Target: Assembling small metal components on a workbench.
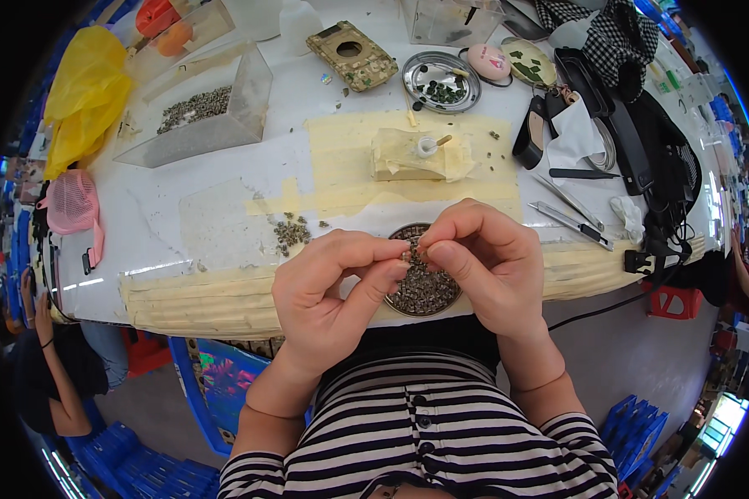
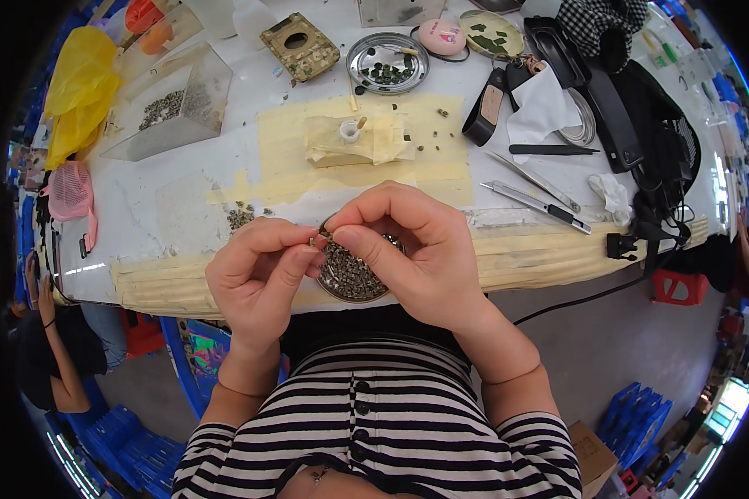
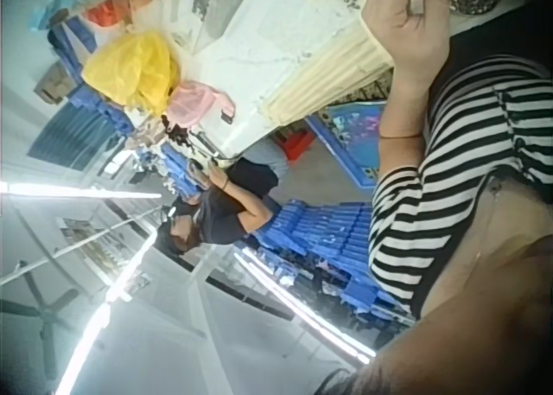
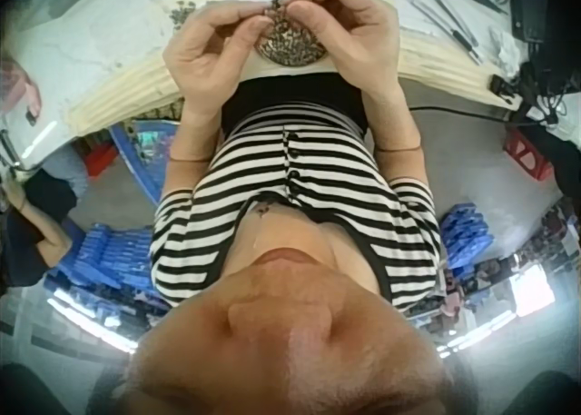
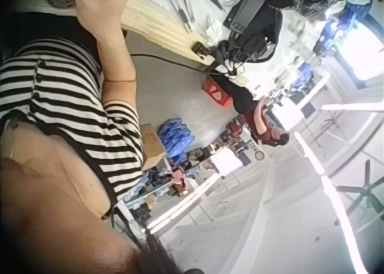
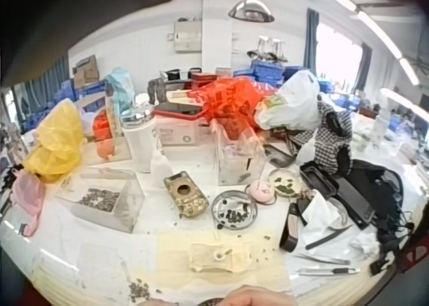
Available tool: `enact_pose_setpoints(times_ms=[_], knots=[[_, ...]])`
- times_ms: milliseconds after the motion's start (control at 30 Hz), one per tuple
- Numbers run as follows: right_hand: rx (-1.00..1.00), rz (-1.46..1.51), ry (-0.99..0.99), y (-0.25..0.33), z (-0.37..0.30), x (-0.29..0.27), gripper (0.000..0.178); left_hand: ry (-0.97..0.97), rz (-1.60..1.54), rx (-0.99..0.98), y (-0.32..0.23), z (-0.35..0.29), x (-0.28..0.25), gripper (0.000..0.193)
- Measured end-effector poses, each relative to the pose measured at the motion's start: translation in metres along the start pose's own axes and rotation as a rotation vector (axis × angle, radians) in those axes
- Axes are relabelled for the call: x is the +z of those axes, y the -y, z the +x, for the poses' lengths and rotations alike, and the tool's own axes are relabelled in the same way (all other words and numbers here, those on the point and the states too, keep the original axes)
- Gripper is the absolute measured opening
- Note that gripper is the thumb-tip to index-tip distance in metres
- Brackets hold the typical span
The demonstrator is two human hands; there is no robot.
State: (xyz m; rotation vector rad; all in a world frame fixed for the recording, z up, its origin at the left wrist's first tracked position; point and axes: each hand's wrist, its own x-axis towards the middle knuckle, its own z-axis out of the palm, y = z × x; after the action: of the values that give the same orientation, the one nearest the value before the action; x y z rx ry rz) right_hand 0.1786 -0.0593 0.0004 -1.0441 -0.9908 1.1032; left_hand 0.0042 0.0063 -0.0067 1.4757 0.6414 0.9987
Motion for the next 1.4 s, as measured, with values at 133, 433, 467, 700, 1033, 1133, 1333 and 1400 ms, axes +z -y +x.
enact_pose_setpoints(times_ms=[133,433,467,700,1033,1133,1333,1400], knots=[[-0.001,0.020,-0.009,0.001,-0.002,-0.002,0.011,0.018,-0.047,-0.016,-0.002,0.000,0.004,0.015],[-0.328,-0.371,-0.115,0.001,0.000,0.002,0.011,-0.006,-0.426,-0.206,-0.012,0.002,0.019,0.018],[-0.345,-0.391,-0.133,0.002,0.000,0.003,0.012,-0.012,-0.427,-0.193,-0.012,0.002,0.020,0.018],[-0.427,-0.523,-0.366,0.008,-0.006,-0.023,0.010,0.097,0.403,0.246,-0.013,0.016,0.032,0.016],[-0.414,-0.707,-0.481,0.017,-0.029,-0.059,0.009,0.307,0.902,0.336,-0.007,0.035,0.063,0.014],[-0.410,-0.699,-0.471,0.017,-0.032,-0.061,0.008,0.306,0.921,0.316,-0.014,0.038,0.064,0.012],[-0.450,-0.763,-0.426,0.022,-0.037,-0.055,0.015,0.226,0.458,0.028,-0.027,0.030,0.049,0.014],[-0.476,-0.753,-0.282,0.023,-0.039,-0.044,0.018,0.292,0.216,-0.139,-0.032,0.020,0.039,0.014]])
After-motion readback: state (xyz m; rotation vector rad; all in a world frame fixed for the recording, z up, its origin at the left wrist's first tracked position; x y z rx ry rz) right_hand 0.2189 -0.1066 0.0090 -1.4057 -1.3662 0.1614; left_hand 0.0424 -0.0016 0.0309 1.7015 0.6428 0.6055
